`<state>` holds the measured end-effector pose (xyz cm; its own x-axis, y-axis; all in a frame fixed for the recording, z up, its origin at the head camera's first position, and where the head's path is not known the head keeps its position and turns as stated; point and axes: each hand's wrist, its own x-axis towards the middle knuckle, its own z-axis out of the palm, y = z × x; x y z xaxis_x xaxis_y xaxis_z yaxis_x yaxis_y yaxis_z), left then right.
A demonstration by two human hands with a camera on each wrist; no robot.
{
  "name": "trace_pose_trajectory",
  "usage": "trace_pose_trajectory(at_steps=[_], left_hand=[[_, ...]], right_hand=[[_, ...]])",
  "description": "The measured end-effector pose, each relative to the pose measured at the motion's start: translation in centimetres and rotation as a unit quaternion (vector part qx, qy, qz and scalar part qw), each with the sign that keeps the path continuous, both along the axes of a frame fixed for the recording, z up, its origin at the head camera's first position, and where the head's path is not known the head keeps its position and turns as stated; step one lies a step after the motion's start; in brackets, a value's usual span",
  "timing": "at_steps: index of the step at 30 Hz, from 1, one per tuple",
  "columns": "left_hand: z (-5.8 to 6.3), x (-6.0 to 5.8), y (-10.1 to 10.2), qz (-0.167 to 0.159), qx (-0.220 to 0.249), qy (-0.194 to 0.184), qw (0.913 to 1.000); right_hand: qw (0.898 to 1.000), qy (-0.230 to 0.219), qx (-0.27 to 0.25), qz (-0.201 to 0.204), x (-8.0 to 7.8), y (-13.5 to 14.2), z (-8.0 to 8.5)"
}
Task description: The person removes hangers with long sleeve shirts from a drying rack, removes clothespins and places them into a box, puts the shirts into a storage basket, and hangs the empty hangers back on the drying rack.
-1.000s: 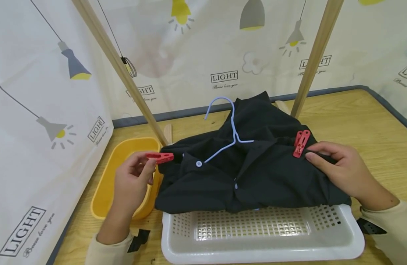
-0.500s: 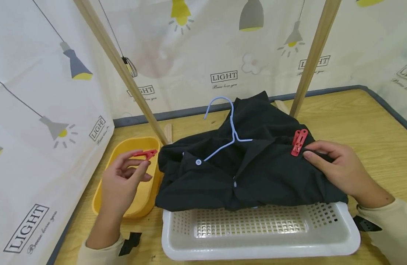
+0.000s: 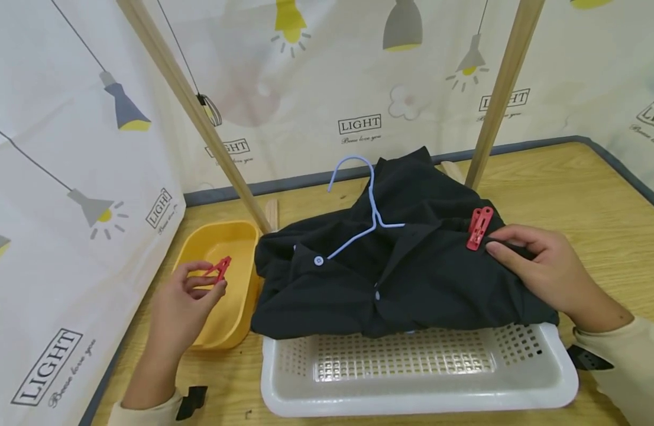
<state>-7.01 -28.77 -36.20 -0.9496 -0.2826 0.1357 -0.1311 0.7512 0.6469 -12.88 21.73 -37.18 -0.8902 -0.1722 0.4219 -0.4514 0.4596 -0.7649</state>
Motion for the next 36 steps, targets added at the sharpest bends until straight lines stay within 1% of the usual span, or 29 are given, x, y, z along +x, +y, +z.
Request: trace_pose_trajectory(at_steps=[3,6,8,11,17,18,23,25,29,33,36], left_hand=[[-0.5,-0.3,-0.3,-0.005,-0.053,-0.034,0.998],[-0.7,-0.5,-0.4,-0.01,-0.077,-0.066,0.9948],[-0.9,-0.6,-0.5,-0.011,-0.092,-0.08,0.9924],[-1.1,-0.7,-0.5,-0.013,-0.107,-0.092,0.99],[-1.4,-0.8,-0.5,-0.012,-0.111,-0.142,0.9836],[-1.5,-0.8,-0.5,-0.013,-0.12,-0.146,0.9819],[-1.9,-0.7,-0.6,-0.025,-0.161,-0.159,0.9738],[-2.1,-0.6,-0.7,-0.027,-0.164,-0.163,0.9725],[-2.3,-0.6,-0.8,-0.029,-0.174,-0.168,0.97],[-2.3,-0.7,-1.0,-0.027,-0.198,-0.173,0.9644],[-2.3,-0.8,-1.0,-0.024,-0.216,-0.168,0.9616]], right_hand=[[1.0,0.0,-0.001,-0.003,-0.1,0.0,-0.1],[1.0,-0.001,0.002,-0.007,-0.2,0.0,-0.2],[1.0,-0.002,0.005,-0.01,-0.2,0.0,-0.2],[1.0,-0.002,0.006,-0.011,-0.2,0.1,-0.3],[1.0,-0.005,0.003,-0.009,-0.1,0.1,-0.3],[1.0,-0.006,0.003,-0.009,-0.1,0.1,-0.3],[1.0,-0.004,0.002,-0.008,-0.1,0.1,-0.3],[1.0,-0.004,0.002,-0.009,-0.1,0.1,-0.3],[1.0,-0.004,0.003,-0.01,-0.1,0.1,-0.2],[1.0,-0.008,0.007,-0.011,0.0,0.1,-0.2],[1.0,-0.01,0.007,-0.012,0.0,0.0,-0.2]])
